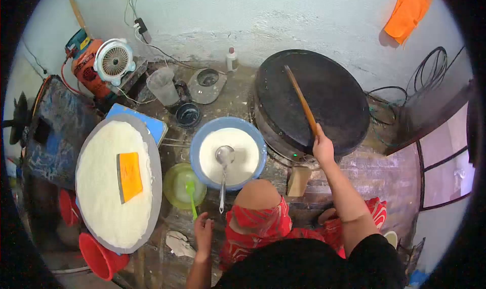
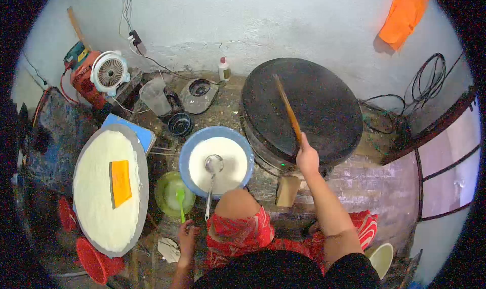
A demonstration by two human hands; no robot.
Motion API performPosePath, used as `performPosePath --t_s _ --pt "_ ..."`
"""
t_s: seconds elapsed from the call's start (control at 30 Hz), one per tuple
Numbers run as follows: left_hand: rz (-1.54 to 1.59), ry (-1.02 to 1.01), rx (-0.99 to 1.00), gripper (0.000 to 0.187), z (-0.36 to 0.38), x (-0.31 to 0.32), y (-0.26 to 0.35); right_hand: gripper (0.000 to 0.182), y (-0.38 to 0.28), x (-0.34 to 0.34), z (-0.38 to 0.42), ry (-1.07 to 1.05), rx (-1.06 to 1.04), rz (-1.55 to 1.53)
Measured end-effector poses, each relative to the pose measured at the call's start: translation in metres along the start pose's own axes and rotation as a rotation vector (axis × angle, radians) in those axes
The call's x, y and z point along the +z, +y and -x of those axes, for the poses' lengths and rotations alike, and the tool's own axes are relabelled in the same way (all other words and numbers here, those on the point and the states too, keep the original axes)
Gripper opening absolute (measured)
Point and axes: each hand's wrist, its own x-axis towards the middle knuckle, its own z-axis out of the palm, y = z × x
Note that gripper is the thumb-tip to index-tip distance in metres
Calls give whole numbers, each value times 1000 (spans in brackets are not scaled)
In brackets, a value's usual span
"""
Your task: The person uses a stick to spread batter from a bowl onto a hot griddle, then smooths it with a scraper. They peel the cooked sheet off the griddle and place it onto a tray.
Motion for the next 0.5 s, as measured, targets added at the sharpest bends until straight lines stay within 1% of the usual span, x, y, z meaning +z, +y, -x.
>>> performPosePath --t_s 0.03,0.07,0.13,0.17,0.2,0.27,0.3,0.33,0.4,0.43,0.47,0.5 --pt "-15 22 -4 29 1 1 7 53 11 6 2 -115 -130 63" --pt "-14 22 -5 29 1 1 12 53 7 2 1 -116 -129 64" --pt "-28 -1 -29 28 1 3 16 57 -6 -11 1 -179 -150 230" --pt "-25 0 -37 28 1 3 12 60 -2 -11 -5 -125 -31 197" --pt "-15 2 -17 28 -1 3 7 60 1 -12 -3 -131 -32 198" --pt "-6 6 10 28 -9 2 5 62 1 -15 1 -243 -275 289" --pt "12 9 -15 28 -8 2 4 62 3 -17 0 -190 -283 305" --pt "29 10 -41 27 -8 2 2 62 9 -18 0 -196 -282 307" --pt "35 16 -31 27 -12 2 -8 62 12 -20 -2 -154 -191 247" --pt "37 24 -23 27 -14 0 -12 64 13 -23 1 -273 -216 314" --pt "38 26 -30 27 -13 -2 -13 64 13 -25 4 -280 -217 317" --pt "25 9 -29 28 -13 -2 -14 64 17 -28 7 -238 -181 315"
